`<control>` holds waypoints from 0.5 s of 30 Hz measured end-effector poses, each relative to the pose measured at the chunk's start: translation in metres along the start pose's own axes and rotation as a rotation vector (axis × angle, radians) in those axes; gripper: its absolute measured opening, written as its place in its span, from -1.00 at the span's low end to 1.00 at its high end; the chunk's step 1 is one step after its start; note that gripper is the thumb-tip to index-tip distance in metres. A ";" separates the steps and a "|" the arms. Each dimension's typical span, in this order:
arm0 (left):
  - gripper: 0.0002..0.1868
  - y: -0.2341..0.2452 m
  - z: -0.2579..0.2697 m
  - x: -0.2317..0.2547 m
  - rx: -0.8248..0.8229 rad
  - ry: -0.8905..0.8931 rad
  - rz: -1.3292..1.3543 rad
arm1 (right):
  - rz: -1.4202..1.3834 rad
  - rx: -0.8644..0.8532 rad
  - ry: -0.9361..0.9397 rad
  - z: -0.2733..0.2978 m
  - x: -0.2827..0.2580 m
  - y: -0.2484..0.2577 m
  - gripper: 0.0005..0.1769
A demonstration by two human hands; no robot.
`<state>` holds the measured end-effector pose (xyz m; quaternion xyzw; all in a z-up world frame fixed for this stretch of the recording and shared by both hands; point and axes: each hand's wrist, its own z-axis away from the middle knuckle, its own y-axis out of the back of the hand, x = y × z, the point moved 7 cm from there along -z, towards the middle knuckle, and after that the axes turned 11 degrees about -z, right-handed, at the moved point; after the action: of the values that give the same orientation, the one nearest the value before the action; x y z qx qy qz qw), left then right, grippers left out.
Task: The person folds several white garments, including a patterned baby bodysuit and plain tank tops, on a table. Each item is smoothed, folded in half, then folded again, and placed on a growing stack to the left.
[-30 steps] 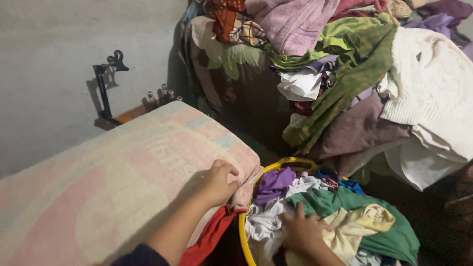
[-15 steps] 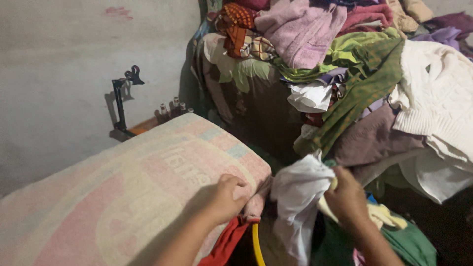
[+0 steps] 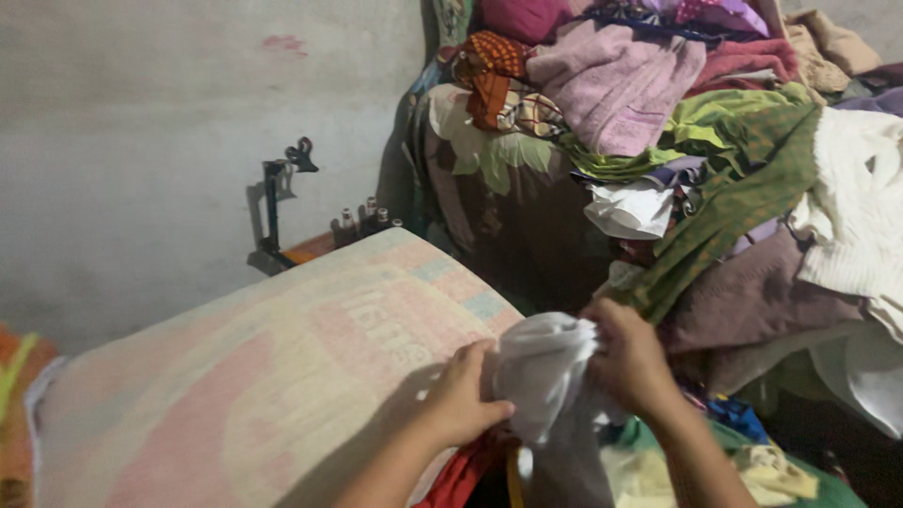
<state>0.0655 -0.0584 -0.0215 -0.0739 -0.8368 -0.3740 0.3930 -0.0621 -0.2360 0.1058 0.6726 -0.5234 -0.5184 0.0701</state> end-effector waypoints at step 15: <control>-0.73 0.205 -0.019 -0.078 0.501 0.396 0.165 | -0.074 0.315 0.626 -0.097 -0.119 -0.084 -0.34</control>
<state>0.2156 0.0873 0.0466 0.0319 -0.8012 -0.1303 0.5831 0.0759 -0.1493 0.1704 0.8199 -0.5254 -0.2022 0.1040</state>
